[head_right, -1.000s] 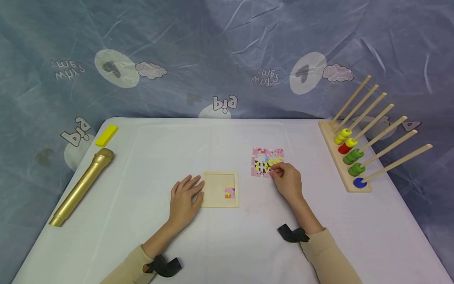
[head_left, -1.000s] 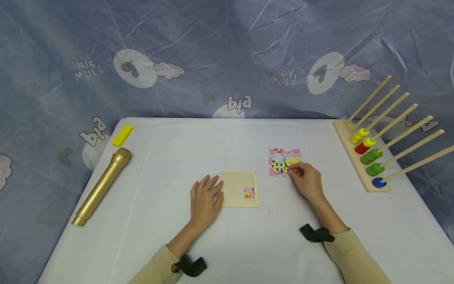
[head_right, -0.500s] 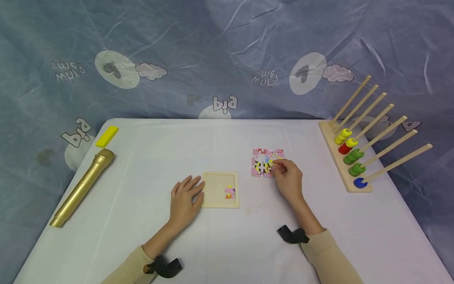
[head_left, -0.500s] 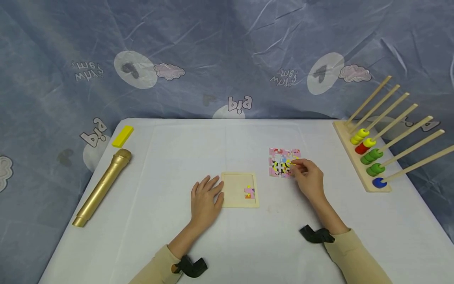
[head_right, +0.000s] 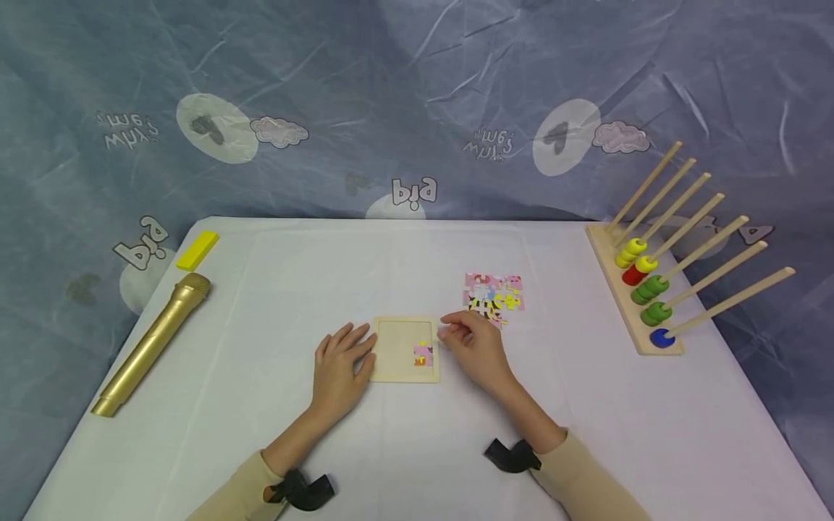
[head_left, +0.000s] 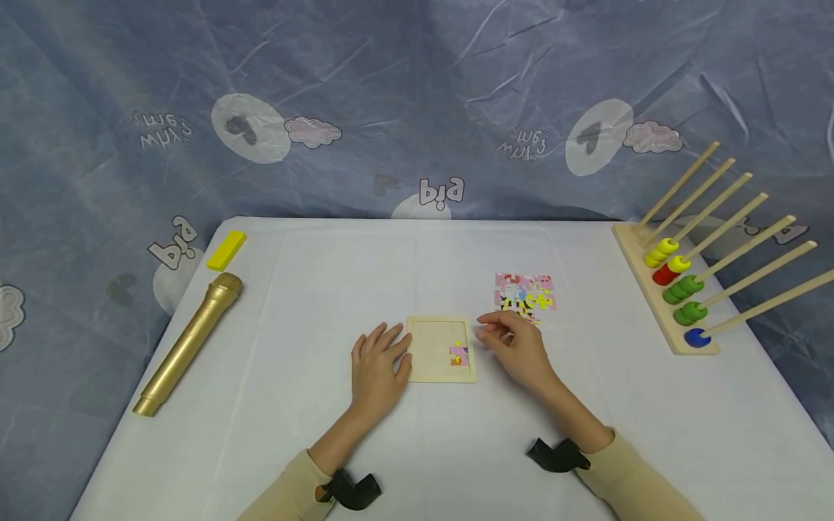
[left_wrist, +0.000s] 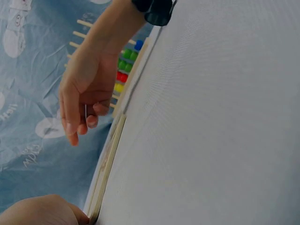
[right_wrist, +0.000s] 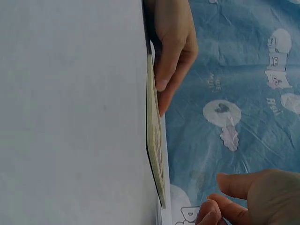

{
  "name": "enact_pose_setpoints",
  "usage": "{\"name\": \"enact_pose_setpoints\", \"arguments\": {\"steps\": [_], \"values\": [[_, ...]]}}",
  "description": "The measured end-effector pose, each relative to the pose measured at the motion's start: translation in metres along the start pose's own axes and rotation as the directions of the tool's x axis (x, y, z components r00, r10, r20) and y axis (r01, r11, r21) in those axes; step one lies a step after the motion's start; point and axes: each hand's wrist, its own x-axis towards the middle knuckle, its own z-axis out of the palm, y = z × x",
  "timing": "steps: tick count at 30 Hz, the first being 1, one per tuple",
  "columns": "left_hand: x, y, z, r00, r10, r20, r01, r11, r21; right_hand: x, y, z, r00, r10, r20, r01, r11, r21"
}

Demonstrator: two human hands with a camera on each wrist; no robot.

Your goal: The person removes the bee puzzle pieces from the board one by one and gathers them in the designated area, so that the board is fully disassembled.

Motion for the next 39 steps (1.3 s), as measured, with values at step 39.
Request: {"name": "enact_pose_setpoints", "arguments": {"steps": [39], "values": [[0.0, -0.001, 0.001, 1.0, -0.015, 0.016, 0.015, 1.0, -0.01, -0.013, -0.002, 0.024, 0.985, -0.063, 0.162, 0.083, 0.989, -0.124]]}}
